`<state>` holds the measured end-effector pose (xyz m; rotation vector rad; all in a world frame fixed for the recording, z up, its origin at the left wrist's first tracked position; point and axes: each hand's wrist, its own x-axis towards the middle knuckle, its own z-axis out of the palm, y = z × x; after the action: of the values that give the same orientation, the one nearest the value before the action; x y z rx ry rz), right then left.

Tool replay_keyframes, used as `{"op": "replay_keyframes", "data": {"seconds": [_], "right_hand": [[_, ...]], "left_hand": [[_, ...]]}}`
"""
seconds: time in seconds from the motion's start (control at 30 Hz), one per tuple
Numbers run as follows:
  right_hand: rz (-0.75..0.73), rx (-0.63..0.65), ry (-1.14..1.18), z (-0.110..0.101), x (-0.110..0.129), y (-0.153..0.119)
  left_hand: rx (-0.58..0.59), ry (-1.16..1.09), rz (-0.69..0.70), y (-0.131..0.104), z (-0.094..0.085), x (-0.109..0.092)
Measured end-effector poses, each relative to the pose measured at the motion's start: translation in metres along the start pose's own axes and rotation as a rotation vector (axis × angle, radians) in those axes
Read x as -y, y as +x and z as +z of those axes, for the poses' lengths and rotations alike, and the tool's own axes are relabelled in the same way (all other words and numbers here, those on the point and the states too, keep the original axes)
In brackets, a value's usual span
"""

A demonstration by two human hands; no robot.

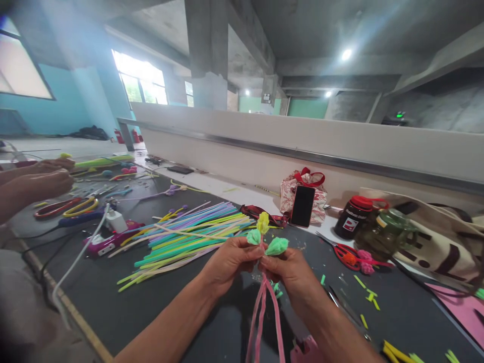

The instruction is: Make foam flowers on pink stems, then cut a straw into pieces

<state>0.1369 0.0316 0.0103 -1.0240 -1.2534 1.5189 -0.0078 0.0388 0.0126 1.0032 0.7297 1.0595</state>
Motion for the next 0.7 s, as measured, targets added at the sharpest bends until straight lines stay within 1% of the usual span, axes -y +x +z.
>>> {"op": "replay_keyframes", "data": {"seconds": [0.17,0.33,0.47,0.6,0.7], "right_hand": [[0.015,-0.029,-0.049,-0.004,-0.007,0.004],[0.029,-0.09,0.002,-0.002,-0.005,0.004],[0.069,-0.031,0.079,0.001,0.001,0.0],[0.104,0.038,0.067,0.005,0.003,-0.004],[0.119,0.022,0.023,0.006,0.003,-0.005]], "left_hand": [[-0.005,0.018,-0.035,0.003,-0.001,0.005],[-0.075,-0.102,-0.044,0.005,-0.001,0.007],[-0.121,-0.222,-0.083,0.008,-0.002,0.004],[-0.128,-0.248,-0.088,0.008,-0.004,0.003],[-0.117,-0.243,-0.082,0.008,-0.005,0.004]]}}
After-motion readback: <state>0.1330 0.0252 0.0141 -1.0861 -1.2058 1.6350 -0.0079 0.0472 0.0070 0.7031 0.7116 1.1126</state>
